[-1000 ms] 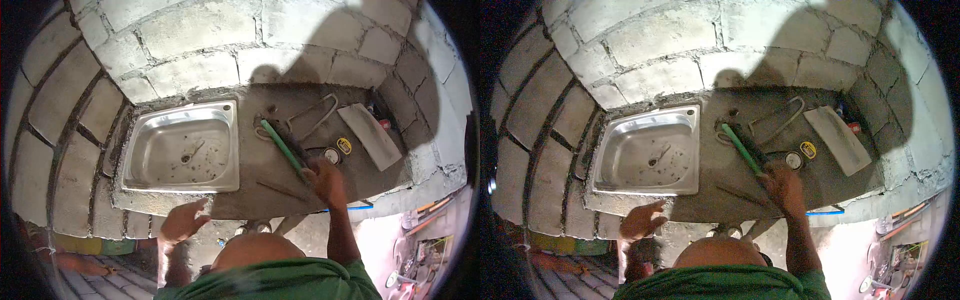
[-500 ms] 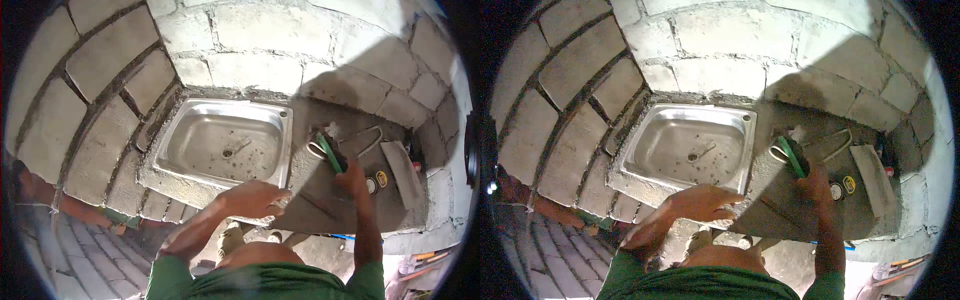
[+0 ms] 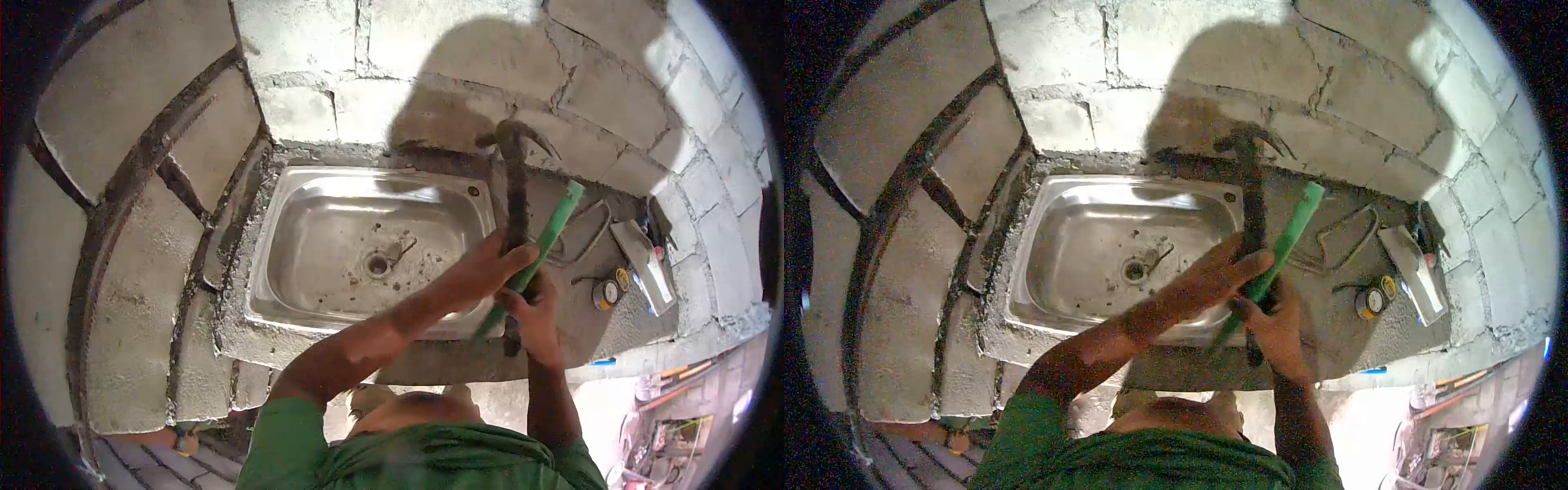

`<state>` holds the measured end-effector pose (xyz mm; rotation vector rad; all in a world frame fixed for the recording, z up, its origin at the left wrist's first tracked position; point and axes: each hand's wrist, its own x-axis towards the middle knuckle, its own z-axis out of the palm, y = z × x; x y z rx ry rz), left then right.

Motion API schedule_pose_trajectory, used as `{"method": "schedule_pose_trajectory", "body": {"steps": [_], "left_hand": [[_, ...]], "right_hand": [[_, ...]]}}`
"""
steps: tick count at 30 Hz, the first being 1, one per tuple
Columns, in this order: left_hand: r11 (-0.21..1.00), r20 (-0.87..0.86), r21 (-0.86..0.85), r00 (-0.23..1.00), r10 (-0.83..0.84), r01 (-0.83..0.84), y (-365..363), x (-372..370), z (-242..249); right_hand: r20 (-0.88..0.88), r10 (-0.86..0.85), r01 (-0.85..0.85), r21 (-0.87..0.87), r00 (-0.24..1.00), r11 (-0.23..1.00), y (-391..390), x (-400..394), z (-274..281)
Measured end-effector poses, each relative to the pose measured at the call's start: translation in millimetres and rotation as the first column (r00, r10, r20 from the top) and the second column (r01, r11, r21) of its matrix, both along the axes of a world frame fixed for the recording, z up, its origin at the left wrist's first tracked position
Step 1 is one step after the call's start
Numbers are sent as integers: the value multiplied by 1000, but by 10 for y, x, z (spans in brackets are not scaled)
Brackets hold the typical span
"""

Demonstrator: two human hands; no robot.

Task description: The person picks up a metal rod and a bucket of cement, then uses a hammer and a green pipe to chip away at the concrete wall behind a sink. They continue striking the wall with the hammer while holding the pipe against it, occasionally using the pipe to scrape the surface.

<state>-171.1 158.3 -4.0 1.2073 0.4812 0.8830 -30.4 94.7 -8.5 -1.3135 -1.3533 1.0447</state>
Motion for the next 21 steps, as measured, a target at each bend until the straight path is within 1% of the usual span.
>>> {"method": "schedule_pose_trajectory", "body": {"steps": [1, 2, 3, 4, 5, 6, 7, 8, 9, 11, 12, 13, 14, 15, 17, 18, 19, 20, 21], "left_hand": [[1000, 5, -2, 1000, -8, 8, -50, -104, 50], [993, -114, 107, 992, 52, -40, -112, -207, 100], [972, -222, 220, 967, 129, -79, -170, -282, 116], [945, -225, 308, 956, 189, -115, -198, -294, 16], [907, -225, 392, 941, 254, -151, -230, -308, -73], [918, -253, 345, 923, 289, -193, -256, -289, -139], [925, -289, 301, 902, 321, -232, -295, -282, -136], [921, -301, 307, 893, 334, -240, -347, -308, -129], [914, -341, 301, 864, 371, -273, -411, -371, -111], [898, -397, 313, 817, 418, -308, -506, -519, -34], [877, -485, 293, 732, 479, -380, -551, -602, -17], [848, -568, 280, 635, 524, -449, -588, -690, -6], [788, -523, 366, 590, 614, -496, -616, -788, 1], [722, -472, 443, 547, 692, -531, -647, -899, 15], [647, -596, 543, 297, 746, -535, -707, -1142, 281], [579, -530, 618, 262, 806, -531, -632, -1301, 283], [504, -457, 685, 229, 860, -526, -527, -1437, 289], [506, -459, 682, 231, 858, -528, -443, -1507, 363], [574, -519, 575, 282, 807, -584, -347, -1570, 459]], "right_hand": [[84, -12, 11, 10, 996, 1000, 25, -90, -44], [49, -26, 26, -2, 998, 1000, 37, -144, -115], [55, -23, 23, -1, 998, 1000, 62, -205, -136], [53, -19, 10, 164, 998, 986, 113, -263, -131], [49, -9, -8, 325, 999, 946, 138, -298, -120], [52, 7, -24, 327, 999, 945, 125, -312, -110], [7, 8, -9, 236, 1000, 972, 109, -319, -101], [-45, 2, 5, 142, 999, 990, 80, -297, -96], [-64, 14, -4, 143, 998, 990, 38, -232, -88], [63, 134, -140, 108, 989, 984, -16, -73, -66], [43, 146, -150, 112, 988, 982, -34, -12, -87], [-19, 128, -126, 62, 992, 990, -37, 37, -133], [-83, 102, -101, 10, 991, 995, -23, 74, -191], [-105, 100, -99, 9, 989, 995, 16, 142, -329], [-175, 95, -105, -51, 980, 993, 101, 332, -616], [-176, 94, -106, -56, 980, 993, 108, 386, -566], [-190, 27, -66, -201, 981, 977, 114, 423, -452], [-193, -43, -26, -341, 980, 940, 104, 451, -359], [-188, -44, -23, -342, 981, 939, 77, 468, -299]]}}
